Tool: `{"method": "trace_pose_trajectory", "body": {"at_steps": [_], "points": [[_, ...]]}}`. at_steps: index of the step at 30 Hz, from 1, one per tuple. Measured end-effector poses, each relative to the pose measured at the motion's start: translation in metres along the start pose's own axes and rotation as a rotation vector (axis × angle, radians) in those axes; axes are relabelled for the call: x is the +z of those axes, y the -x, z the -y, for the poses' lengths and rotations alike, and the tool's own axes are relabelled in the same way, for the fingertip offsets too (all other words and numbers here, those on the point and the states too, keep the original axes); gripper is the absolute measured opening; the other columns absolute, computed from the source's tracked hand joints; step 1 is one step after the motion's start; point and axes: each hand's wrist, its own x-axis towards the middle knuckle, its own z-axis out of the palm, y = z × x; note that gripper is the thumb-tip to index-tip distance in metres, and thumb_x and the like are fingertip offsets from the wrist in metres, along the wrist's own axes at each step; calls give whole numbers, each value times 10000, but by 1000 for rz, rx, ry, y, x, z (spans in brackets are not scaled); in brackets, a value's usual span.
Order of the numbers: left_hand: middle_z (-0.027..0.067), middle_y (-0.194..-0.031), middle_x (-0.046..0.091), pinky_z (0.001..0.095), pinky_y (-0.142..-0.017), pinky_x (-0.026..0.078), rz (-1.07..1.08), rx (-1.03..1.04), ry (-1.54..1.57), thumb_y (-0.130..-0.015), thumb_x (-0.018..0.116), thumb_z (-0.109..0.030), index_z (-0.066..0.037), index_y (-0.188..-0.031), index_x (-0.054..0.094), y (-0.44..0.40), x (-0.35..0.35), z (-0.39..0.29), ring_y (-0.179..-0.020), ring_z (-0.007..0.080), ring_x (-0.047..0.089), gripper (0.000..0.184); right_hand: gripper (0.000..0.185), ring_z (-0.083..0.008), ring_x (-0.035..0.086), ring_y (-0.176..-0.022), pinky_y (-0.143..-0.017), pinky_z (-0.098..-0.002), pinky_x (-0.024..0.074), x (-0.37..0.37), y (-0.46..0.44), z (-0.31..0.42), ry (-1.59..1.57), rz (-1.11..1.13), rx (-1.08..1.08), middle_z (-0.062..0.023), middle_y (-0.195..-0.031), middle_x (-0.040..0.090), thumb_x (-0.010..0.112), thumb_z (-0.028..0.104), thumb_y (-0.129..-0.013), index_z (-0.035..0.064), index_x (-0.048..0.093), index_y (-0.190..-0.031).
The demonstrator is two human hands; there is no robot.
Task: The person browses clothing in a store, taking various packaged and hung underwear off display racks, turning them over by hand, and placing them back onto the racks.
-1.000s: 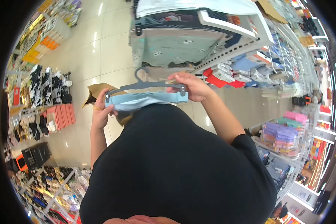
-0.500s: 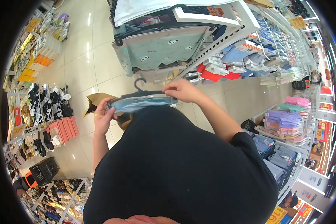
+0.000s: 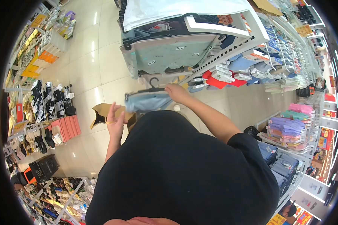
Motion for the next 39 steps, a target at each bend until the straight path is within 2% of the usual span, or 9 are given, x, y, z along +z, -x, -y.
{"method": "trace_pose_trajectory", "body": {"at_steps": [9, 18, 21, 27, 30, 33, 35, 37, 39], "points": [[59, -1010, 562, 187, -483, 424, -127, -135, 2, -907, 602, -77, -75, -1407, 395, -1, -16, 1, -573, 38, 481, 541, 274, -390, 608, -853, -726, -446, 463, 34, -23, -77, -63, -224, 234, -201, -859, 629, 502, 281, -931, 19, 581, -948], [35, -910, 588, 183, -456, 402, -51, -182, -4, -917, 606, -97, -20, -1284, 490, -9, -28, 27, -538, 30, 470, 392, 294, -395, 520, -1110, -900, -518, 411, 30, -32, -90, 426, -260, 245, -220, -1159, 572, 511, 238, -907, 29, 567, -1105], [22, -860, 591, 182, -446, 391, -46, -192, -17, -919, 608, -110, -26, -1227, 529, -22, -36, 31, -540, 29, 469, 329, 352, -409, 426, -1224, -978, -545, 354, 28, -20, -98, 413, -354, 189, -221, -1303, 472, 576, 197, -859, 20, 534, -1160], [-10, -739, 558, 191, -445, 360, -75, -249, -237, -931, 601, -157, -15, -1093, 598, -62, -62, 72, -556, 36, 458, 215, 433, -426, 403, -1245, -1036, -510, 340, 23, 54, -85, 399, -518, -4, -247, -1327, 436, 627, 150, -785, 21, 528, -1186], [-7, -734, 555, 212, -478, 360, 18, -250, -343, -939, 596, -197, -9, -953, 615, -71, -76, 114, -570, 53, 458, 190, 412, -425, 437, -1212, -1023, -486, 368, 33, 101, -88, 280, -448, 64, -250, -1343, 433, 603, 173, -823, 47, 524, -1207], [9, -688, 548, 268, -532, 385, 127, -339, -416, -958, 563, -273, -16, -859, 605, -72, -99, 187, -587, 95, 482, 278, 391, -381, 485, -1177, -984, -444, 408, 61, 143, -114, 59, -175, 392, -226, -1272, 505, 594, 221, -830, 69, 552, -1187], [20, -673, 543, 281, -576, 402, 287, -484, -703, -968, 521, -357, -26, -830, 609, -59, -93, 191, -626, 107, 497, 369, 372, -371, 583, -1044, -884, -436, 465, 102, 176, -155, -76, 22, 620, -221, -1081, 627, 582, 306, -827, 37, 634, -1078], [94, -720, 601, 354, -640, 431, 459, -418, -948, -976, 435, -449, -2, -821, 611, -42, -99, 217, -700, 210, 563, 505, 390, -392, 638, -901, -792, -460, 491, 114, 189, -185, -132, 651, 953, -241, -899, 671, 573, 352, -811, 1, 691, -932], [172, -790, 647, 424, -701, 446, 560, -314, -1101, -978, 361, -513, 30, -840, 625, -33, -120, 269, -800, 316, 610, 620, 404, -421, 647, -819, -747, -485, 498, 121, 231, -197, -167, 507, 993, -269, -823, 666, 577, 359, -802, -26, 700, -812]]}}
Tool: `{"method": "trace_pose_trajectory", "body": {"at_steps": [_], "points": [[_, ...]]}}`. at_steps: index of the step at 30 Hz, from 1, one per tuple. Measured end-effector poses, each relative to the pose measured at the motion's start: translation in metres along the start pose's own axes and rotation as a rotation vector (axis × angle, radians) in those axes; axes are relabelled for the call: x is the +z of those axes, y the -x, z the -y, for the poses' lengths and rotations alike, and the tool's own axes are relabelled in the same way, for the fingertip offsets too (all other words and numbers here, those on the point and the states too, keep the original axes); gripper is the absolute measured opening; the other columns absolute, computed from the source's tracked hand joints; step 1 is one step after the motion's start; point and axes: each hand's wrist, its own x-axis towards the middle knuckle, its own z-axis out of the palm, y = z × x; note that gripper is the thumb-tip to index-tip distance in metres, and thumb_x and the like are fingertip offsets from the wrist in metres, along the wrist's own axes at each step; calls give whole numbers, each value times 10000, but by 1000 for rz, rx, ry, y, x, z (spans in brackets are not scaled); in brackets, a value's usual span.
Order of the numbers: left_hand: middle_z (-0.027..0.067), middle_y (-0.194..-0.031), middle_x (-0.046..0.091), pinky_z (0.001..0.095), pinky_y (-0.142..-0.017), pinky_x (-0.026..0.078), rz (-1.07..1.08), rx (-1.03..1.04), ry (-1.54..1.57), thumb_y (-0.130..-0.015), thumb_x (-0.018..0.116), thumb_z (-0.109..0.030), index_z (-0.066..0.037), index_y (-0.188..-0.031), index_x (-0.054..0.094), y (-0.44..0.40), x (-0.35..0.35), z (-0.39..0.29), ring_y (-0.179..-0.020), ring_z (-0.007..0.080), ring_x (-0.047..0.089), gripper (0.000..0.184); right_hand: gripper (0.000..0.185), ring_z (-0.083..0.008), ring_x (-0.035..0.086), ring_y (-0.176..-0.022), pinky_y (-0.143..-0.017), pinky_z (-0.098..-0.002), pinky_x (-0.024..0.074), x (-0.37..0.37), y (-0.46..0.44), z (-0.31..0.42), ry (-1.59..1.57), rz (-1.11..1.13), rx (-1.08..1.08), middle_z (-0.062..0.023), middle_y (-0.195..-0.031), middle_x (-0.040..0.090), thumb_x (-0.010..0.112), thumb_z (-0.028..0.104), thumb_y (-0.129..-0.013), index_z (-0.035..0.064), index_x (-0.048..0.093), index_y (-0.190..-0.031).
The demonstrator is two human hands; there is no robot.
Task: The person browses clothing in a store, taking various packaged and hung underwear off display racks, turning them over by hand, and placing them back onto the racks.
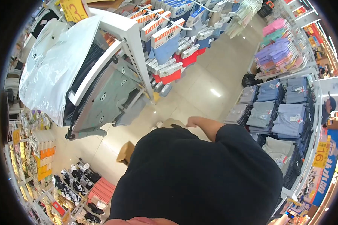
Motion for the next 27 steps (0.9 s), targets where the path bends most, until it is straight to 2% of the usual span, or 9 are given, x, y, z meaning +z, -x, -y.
{"method": "trace_pose_trajectory", "body": {"at_steps": [1, 4, 7, 9, 16, 19, 22, 25, 27], "points": [[213, -831, 667, 457, -731, 450, -9, 42, -70, -978, 326, -538, 48, -856, 634, -10, 20, 27, -856, 371, 629, 673, 411, -425, 640, -841, -760, -487, 494, 8, -10, -23, 76, -98, -73, -270, -851, 663, 575, 360, -803, -32, 697, -828], [232, -866, 662, 461, -754, 449, 55, 3, -130, -978, 314, -544, 58, -884, 635, -8, 31, 4, -903, 385, 616, 689, 417, -441, 613, -913, -815, -486, 479, 3, -13, -47, 99, -242, -119, -277, -927, 654, 556, 343, -824, -51, 689, -859], [251, -902, 656, 464, -777, 447, 134, -102, -92, -977, 301, -550, 69, -912, 636, 3, 25, -41, -951, 400, 604, 706, 403, -428, 602, -964, -848, -478, 469, -10, -31, -43, 113, -151, -119, -281, -968, 647, 532, 314, -847, -56, 688, -882], [264, -925, 652, 466, -792, 446, 161, -165, -58, -977, 293, -554, 75, -930, 637, 13, 18, -63, -983, 409, 595, 718, 409, -425, 600, -967, -860, -472, 465, -14, -61, -44, 172, -152, -226, -283, -963, 644, 518, 315, -860, -56, 687, -894], [307, -1011, 637, 462, -851, 447, 235, -265, -21, -973, 271, -572, 98, -1005, 639, 57, 10, -87, -1098, 431, 565, 765, 333, -397, 614, -915, -827, -457, 485, -60, -125, 52, 331, -229, -506, -229, -913, 660, 538, 298, -846, 3, 692, -830], [293, -1006, 644, 465, -863, 443, 186, -456, 133, -968, 271, -586, 86, -989, 647, 88, 12, -100, -1091, 429, 567, 770, 280, -369, 626, -911, -815, -439, 495, -79, -110, 117, 192, -200, -570, -202, -920, 672, 571, 285, -819, 34, 689, -854], [286, -997, 648, 465, -861, 441, 99, -455, 450, -967, 280, -580, 76, -993, 649, 109, 8, -107, -1071, 419, 580, 753, 277, -344, 635, -912, -818, -423, 499, -83, -96, 152, 142, -129, -608, -187, -939, 678, 591, 287, -802, 51, 688, -911], [278, -981, 654, 460, -841, 444, -16, -519, 198, -964, 306, -564, 73, -987, 652, 101, 8, -94, -1029, 418, 598, 726, 274, -330, 638, -916, -821, -416, 500, -82, -99, 169, 236, -95, -586, -176, -959, 681, 596, 284, -803, 61, 688, -931], [286, -984, 651, 454, -856, 445, 60, -333, 143, -951, 325, -573, 76, -986, 653, 91, 5, -70, -1023, 423, 600, 728, 280, -336, 637, -912, -812, -417, 500, -81, -107, 170, 251, -114, -560, -176, -961, 681, 599, 297, -798, 58, 691, -911]]}}
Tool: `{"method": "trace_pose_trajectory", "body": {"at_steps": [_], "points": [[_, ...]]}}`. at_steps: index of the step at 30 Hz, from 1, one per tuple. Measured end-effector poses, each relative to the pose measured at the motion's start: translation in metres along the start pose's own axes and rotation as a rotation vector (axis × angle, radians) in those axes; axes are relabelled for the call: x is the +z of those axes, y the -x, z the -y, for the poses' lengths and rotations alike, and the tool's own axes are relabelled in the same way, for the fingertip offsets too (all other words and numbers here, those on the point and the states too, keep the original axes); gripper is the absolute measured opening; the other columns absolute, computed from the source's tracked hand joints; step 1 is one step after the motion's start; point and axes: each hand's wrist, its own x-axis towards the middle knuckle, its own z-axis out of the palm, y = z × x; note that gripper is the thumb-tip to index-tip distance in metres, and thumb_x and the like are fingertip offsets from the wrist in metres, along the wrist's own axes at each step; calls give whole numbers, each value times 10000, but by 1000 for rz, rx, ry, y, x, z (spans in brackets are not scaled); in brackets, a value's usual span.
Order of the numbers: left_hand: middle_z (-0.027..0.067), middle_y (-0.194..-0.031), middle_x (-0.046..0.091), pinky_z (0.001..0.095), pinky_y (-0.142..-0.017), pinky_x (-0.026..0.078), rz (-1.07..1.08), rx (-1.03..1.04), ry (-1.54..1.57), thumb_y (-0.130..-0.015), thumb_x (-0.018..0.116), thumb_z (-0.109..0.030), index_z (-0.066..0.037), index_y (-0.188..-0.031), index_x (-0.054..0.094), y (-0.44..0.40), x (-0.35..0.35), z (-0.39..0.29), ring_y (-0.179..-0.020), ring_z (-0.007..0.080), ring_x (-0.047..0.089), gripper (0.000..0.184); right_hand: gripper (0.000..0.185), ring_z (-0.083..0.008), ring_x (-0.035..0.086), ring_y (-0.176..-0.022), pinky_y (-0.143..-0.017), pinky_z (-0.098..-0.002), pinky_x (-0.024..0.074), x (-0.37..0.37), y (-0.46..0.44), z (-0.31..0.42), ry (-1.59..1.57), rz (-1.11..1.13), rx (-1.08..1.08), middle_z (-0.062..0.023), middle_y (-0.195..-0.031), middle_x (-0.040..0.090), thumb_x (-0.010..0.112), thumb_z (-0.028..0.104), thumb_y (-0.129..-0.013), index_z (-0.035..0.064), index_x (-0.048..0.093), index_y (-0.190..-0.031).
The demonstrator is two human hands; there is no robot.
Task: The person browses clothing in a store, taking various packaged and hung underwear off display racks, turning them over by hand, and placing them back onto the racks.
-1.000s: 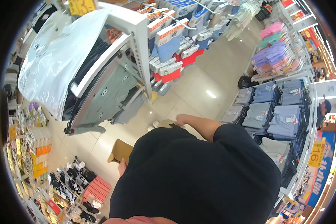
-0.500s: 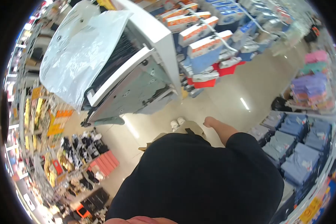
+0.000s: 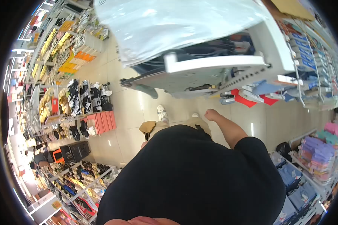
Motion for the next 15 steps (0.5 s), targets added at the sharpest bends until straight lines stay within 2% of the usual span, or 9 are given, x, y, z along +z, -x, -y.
{"method": "trace_pose_trajectory", "body": {"at_steps": [1, 3, 5, 7, 10, 13, 15], "points": [[290, -986, 649, 451, -864, 445, 39, 94, -42, -945, 334, -578, 77, -985, 654, -5, -10, 3, -1020, 425, 601, 729, 283, -338, 636, -910, -808, -418, 499, 0, -3, -4, 6, -9, 18, -176, -963, 681, 601, 303, -795, 57, 692, -901], [292, -993, 648, 449, -873, 446, 35, -33, 61, -939, 335, -585, 85, -985, 652, -7, -36, -5, -1022, 436, 596, 742, 266, -342, 635, -908, -796, -440, 499, -2, -10, -10, 200, 49, -58, -173, -952, 680, 559, 278, -832, 59, 703, -881], [295, -997, 646, 447, -879, 447, 23, -107, 166, -935, 337, -587, 94, -985, 649, -6, -60, -8, -1023, 439, 595, 752, 282, -352, 633, -898, -799, -460, 498, 24, -44, -55, 602, 61, -309, -183, -925, 673, 498, 235, -872, 48, 709, -860], [301, -998, 644, 445, -881, 447, 9, -117, 266, -933, 339, -586, 107, -984, 645, -21, -82, 1, -1023, 434, 598, 759, 310, -355, 632, -897, -819, -469, 495, 13, -30, -32, 711, 93, -264, -201, -897, 661, 452, 204, -896, 33, 708, -861], [306, -986, 645, 438, -864, 453, 28, 73, 57, -934, 359, -575, 120, -971, 643, -102, -89, 87, -1007, 422, 611, 752, 321, -365, 628, -902, -830, -470, 487, 12, -25, 3, 785, 143, -237, -209, -905, 661, 459, 229, -892, 24, 703, -861], [308, -1004, 642, 439, -861, 455, 44, -50, 290, -932, 376, -566, 113, -974, 646, -95, -155, 107, -1006, 418, 613, 732, 329, -372, 623, -917, -835, -480, 478, 51, -52, 29, 524, 64, 78, -202, -929, 666, 457, 253, -892, 36, 705, -876], [303, -1019, 640, 443, -866, 456, 41, -84, 248, -943, 368, -547, 100, -986, 646, -96, -197, 128, -997, 428, 608, 706, 336, -387, 622, -911, -826, -483, 476, 60, -69, 93, 631, 175, -36, -203, -941, 666, 466, 274, -881, 37, 703, -863]]}}
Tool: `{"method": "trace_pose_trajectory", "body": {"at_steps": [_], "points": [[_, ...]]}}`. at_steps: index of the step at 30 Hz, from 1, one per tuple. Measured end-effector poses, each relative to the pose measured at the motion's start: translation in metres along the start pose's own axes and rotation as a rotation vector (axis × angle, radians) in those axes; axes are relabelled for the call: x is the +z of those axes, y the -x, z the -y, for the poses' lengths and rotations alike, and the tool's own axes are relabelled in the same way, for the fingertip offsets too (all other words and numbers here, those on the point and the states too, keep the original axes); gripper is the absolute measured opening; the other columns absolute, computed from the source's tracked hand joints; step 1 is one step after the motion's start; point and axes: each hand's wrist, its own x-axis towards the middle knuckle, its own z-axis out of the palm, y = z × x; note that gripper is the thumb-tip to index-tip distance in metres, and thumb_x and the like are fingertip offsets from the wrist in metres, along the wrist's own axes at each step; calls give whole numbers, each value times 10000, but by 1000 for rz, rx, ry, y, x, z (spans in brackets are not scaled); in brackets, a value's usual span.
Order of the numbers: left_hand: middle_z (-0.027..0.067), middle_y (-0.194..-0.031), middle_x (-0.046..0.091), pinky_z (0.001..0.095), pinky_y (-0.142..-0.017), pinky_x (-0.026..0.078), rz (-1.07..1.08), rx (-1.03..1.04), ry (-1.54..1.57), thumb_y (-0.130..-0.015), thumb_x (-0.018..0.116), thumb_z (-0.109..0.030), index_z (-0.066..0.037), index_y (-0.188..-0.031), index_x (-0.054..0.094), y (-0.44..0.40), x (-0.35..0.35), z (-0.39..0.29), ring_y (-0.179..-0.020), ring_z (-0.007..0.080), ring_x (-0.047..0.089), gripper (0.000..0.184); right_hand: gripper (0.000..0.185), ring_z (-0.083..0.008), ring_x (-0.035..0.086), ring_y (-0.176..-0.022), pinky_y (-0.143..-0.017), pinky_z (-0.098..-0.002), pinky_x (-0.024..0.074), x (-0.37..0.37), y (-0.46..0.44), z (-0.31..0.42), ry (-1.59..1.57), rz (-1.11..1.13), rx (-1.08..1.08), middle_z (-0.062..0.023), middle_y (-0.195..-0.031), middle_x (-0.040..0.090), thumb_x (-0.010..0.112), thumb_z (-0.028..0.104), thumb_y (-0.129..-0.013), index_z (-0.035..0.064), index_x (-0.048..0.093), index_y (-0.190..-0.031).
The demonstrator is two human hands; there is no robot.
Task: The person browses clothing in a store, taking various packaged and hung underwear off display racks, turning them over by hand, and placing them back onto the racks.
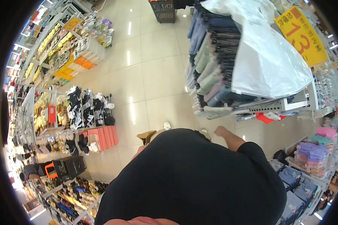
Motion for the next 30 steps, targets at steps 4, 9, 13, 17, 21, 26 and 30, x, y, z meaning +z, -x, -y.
{"method": "trace_pose_trajectory", "body": {"at_steps": [4, 9, 13, 17, 21, 26, 30], "points": [[289, -1016, 644, 450, -883, 455, -37, 206, -373, -951, 371, -523, 53, -1019, 652, -40, -71, 54, -996, 434, 603, 645, 322, -377, 640, -876, -767, -462, 498, -125, -21, 138, -421, -60, 56, -208, -920, 669, 520, 304, -825, 38, 692, -883], [275, -1088, 630, 450, -927, 445, 18, 41, -238, -966, 336, -506, 38, -1078, 647, -43, -139, 47, -1065, 418, 587, 636, 335, -325, 645, -913, -807, -396, 504, -231, -48, 252, -681, -330, -98, -172, -965, 681, 590, 316, -824, 45, 661, -1009], [265, -1107, 629, 451, -943, 436, 19, 85, -297, -972, 307, -509, 57, -1093, 637, -65, -160, 40, -1084, 416, 579, 666, 324, -322, 640, -947, -836, -399, 498, -282, -75, 272, -574, -272, -107, -161, -1002, 678, 581, 298, -822, 52, 664, -1015], [274, -1098, 628, 458, -947, 431, 3, 114, -263, -972, 304, -508, 58, -1090, 637, -77, -170, 34, -1081, 421, 579, 667, 309, -334, 639, -950, -839, -418, 497, -303, -118, 244, -492, -204, 6, -165, -1014, 679, 575, 267, -802, 56, 676, -1003], [300, -1040, 630, 467, -927, 429, 57, 143, -107, -976, 276, -498, 66, -1014, 651, -95, -191, 34, -1072, 435, 575, 678, 308, -360, 644, -902, -803, -445, 505, -312, -160, 198, -300, -67, 64, -197, -941, 680, 567, 271, -781, 36, 699, -931], [310, -1000, 634, 466, -874, 444, 64, 65, -203, -975, 296, -489, 81, -987, 646, -163, -216, 33, -1033, 452, 584, 669, 325, -366, 642, -901, -806, -450, 501, -345, -203, 171, -280, -56, 44, -207, -935, 676, 564, 295, -778, 45, 707, -930], [320, -1018, 627, 464, -883, 440, 68, 63, -197, -975, 291, -493, 89, -1012, 636, -199, -273, -28, -1056, 445, 576, 678, 328, -356, 644, -913, -815, -435, 501, -386, -220, 164, -448, -20, 109, -189, -948, 683, 566, 310, -786, 72, 710, -959]]}}
